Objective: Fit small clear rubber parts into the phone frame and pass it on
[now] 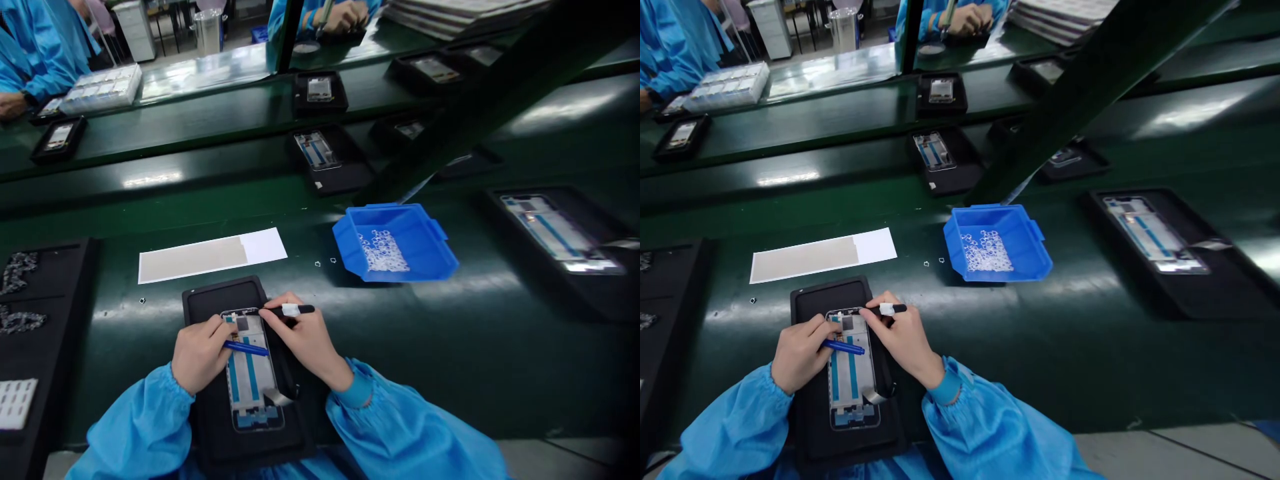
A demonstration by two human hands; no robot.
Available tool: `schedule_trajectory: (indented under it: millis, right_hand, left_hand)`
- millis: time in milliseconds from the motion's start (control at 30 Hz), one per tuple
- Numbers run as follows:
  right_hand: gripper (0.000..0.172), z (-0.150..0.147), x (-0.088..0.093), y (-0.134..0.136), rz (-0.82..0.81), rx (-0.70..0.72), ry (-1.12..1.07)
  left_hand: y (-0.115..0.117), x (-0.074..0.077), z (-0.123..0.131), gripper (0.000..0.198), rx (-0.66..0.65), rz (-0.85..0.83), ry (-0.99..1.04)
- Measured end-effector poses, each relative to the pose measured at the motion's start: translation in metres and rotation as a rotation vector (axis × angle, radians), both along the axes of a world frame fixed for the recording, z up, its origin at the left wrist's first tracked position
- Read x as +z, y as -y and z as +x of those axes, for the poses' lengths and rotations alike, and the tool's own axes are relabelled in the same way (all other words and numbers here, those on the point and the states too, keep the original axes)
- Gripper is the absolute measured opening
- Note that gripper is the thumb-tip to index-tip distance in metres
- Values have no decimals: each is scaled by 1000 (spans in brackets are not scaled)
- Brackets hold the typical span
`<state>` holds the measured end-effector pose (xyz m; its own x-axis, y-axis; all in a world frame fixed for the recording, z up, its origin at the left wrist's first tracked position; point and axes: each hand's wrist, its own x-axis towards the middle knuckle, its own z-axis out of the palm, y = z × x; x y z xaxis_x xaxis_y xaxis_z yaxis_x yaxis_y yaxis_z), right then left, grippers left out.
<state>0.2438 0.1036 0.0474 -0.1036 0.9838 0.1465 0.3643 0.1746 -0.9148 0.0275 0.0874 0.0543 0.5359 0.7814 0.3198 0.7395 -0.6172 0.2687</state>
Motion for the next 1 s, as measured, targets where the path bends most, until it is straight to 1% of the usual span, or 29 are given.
schedule_trajectory:
  millis: [167,400,733,900,1000]
  right_hand:
    - [20,0,1,0,50,29,20]
    - [22,0,2,0,67,67,45]
    - [17,-1,2,2,92,63,28]
    - [17,-4,3,2,148,59,66]
    - [18,-6,2,2,143,39,78]
  left_hand:
    - [0,0,0,15,-6,-14,5]
    - [0,0,-1,15,-2,-16,-7]
    - [0,0,-1,18,3,-11,-29]
    - [0,0,-1,18,1,-13,-33]
    - [-1,1,1,18,-3,-1,-31]
